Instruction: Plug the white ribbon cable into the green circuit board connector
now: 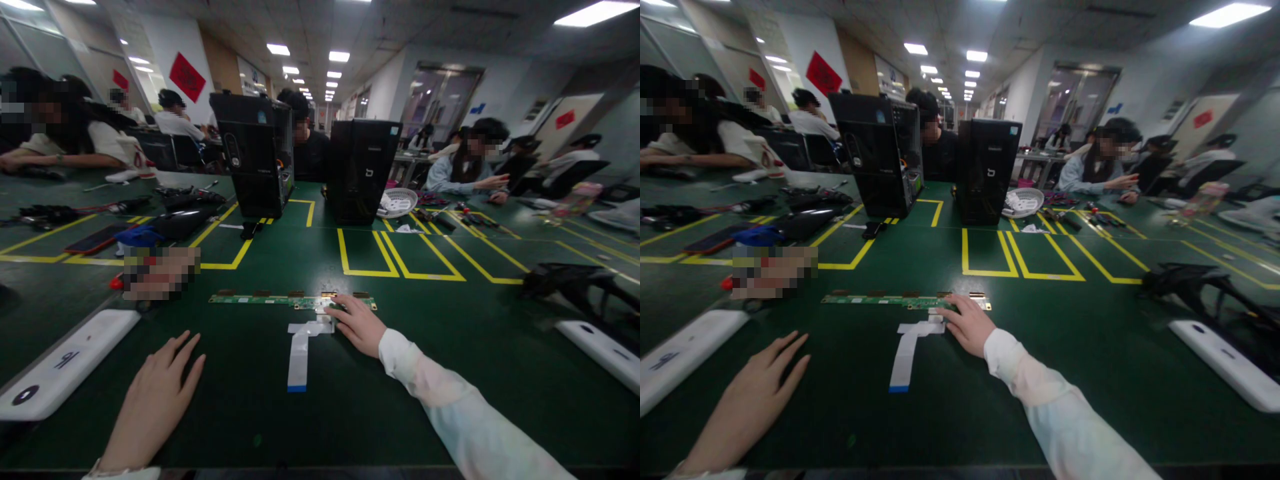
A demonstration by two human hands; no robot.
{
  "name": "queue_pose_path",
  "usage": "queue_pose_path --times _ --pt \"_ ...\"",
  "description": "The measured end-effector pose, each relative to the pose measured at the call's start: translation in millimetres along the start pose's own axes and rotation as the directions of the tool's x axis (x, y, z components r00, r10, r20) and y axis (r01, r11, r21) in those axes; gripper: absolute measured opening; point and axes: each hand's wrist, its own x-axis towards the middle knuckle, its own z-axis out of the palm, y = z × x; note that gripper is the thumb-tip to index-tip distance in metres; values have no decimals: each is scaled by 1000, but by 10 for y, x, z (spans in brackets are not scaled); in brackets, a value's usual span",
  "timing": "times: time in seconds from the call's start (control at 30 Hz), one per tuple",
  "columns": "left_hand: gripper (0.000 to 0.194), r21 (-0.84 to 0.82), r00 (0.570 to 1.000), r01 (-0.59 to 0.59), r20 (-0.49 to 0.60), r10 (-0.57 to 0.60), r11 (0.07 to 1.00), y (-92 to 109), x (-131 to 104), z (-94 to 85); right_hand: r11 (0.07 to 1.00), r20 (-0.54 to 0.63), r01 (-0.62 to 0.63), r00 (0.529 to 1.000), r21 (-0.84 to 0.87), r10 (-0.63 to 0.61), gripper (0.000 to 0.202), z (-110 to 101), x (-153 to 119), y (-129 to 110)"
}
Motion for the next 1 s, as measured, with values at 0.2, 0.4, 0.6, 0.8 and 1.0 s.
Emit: queue_pose_path --times 0.2,0.4,0.6,0.8,1.0 --pt "64 36 999 -8 -42 10 999 77 58 16 1000 184 3 983 3 -4 54 -83 37 -118" --pt "65 36 999 3 -41 -2 999 97 79 30 999 228 -39 973 16 34 54 -88 53 -143" --pt "63 9 999 22 -41 -21 1000 129 75 -18 998 188 -61 980 -17 63 51 -88 -146 -83" --pt "64 -12 999 47 -6 -47 999 159 75 -60 986 100 -146 983 -81 154 47 -228 -868 30" --pt "66 -1 999 41 9 -41 999 145 77 -41 914 23 -365 927 -180 374 47 -473 -1792 151"
